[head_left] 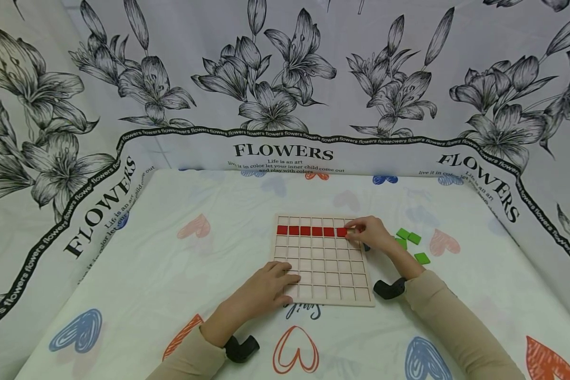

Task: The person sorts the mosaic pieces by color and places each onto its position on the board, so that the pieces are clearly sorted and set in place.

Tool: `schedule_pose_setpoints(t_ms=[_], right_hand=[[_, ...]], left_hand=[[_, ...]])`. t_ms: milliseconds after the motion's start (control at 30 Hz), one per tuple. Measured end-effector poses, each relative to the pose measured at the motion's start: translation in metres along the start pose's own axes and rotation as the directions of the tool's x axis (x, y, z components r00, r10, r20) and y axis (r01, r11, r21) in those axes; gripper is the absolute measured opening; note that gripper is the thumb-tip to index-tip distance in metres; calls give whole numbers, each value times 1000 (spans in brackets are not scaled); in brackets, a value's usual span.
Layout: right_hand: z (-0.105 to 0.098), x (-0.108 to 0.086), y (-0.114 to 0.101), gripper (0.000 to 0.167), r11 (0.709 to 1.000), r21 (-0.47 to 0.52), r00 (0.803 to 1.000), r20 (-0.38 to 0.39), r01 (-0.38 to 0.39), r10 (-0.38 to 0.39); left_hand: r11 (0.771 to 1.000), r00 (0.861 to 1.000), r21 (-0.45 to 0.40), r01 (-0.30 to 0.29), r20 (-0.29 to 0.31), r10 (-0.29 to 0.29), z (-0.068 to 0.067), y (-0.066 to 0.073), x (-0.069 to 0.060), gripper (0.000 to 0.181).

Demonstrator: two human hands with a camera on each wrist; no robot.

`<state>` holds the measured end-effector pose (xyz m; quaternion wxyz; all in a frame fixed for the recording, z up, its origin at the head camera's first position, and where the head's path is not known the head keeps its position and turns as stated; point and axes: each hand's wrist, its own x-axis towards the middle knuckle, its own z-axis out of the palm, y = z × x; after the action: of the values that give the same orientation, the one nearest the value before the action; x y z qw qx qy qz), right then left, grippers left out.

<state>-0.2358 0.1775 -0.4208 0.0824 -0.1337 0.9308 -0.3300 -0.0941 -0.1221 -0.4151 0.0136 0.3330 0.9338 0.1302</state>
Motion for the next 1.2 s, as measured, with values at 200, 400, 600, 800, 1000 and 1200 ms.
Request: schedule_pose_setpoints(t_ms=[200, 400, 600, 800, 1000, 1200], right_hand=[[2, 1, 0, 31, 999, 2, 999, -15, 33, -33], [3, 3, 0, 30, 999, 5, 999, -12, 41, -40], [4, 2, 1, 31, 1000, 12, 1000, -15, 26, -26], [4, 1, 0, 31, 1000, 15, 1000, -13, 9, -8], [3, 0, 0, 32, 1000, 15, 1000, -6, -20, 20], [1, -4, 0, 32, 999, 41, 1000, -5, -25, 25]], left_hand=[[1000, 1000, 6, -6, -4, 6, 0, 0, 0, 42], [1000, 1000, 7, -7, -7, 7, 0, 0, 0, 42], [1000, 1000, 7, -7, -12, 7, 0, 0, 0, 42], [1000, 1000, 12, -6, -12, 6, 1, 0, 0, 42], [1000, 1000, 14, -6, -17, 6, 3, -1, 1, 42], [1000, 1000, 10, 2, -14, -2, 3, -1, 1, 42]])
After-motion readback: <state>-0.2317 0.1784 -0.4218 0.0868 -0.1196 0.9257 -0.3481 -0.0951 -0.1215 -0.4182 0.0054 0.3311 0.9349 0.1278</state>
